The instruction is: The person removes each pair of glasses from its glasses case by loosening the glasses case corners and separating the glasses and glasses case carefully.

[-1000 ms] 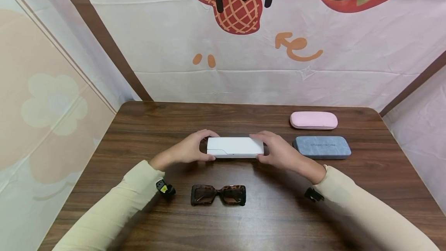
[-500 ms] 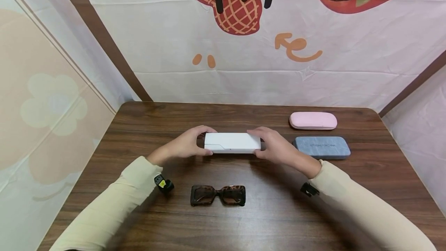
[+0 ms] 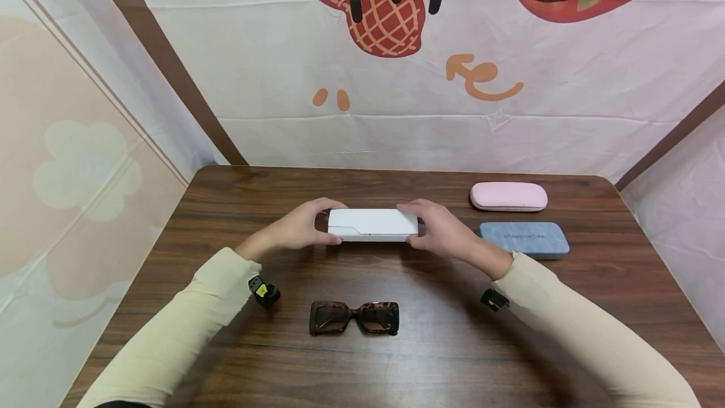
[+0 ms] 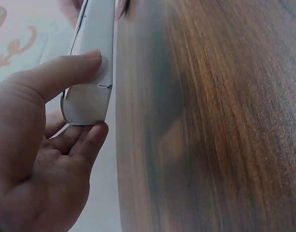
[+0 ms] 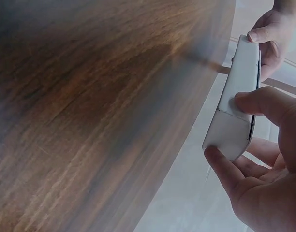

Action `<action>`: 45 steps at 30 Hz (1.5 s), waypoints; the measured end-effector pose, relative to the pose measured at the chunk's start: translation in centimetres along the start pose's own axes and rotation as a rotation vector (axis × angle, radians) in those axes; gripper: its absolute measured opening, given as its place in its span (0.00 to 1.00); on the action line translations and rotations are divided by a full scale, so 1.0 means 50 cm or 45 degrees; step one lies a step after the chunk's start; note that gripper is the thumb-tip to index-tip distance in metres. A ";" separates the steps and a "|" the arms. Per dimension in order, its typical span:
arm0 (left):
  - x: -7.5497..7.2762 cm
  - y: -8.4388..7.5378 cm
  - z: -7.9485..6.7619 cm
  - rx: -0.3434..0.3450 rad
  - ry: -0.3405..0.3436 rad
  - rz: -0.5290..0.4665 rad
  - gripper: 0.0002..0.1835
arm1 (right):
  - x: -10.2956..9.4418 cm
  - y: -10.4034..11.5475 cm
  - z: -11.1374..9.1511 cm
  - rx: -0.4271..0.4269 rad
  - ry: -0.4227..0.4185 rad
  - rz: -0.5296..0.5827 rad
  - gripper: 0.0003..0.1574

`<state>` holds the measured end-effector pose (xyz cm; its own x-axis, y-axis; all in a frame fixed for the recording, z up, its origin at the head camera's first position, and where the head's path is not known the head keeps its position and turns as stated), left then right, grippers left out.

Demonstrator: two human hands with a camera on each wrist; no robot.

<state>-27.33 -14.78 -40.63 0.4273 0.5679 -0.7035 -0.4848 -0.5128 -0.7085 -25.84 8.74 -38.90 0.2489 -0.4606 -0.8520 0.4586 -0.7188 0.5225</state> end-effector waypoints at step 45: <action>-0.113 0.049 0.047 -0.171 0.019 0.038 0.35 | -0.023 0.021 0.148 0.026 0.000 -0.067 0.40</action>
<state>-32.72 -17.73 -38.25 0.4262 0.5420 -0.7243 -0.3914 -0.6114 -0.6878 -31.97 4.66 -37.15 0.2247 -0.4221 -0.8782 0.4536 -0.7524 0.4777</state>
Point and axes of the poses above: each hand's wrist, its own z-axis towards the middle knuckle, its own x-axis out of the palm, y = z × x, the point moved 7 cm from there along z, towards the middle knuckle, and after that the axes turned 7 degrees about x, right-handed, at the moved point
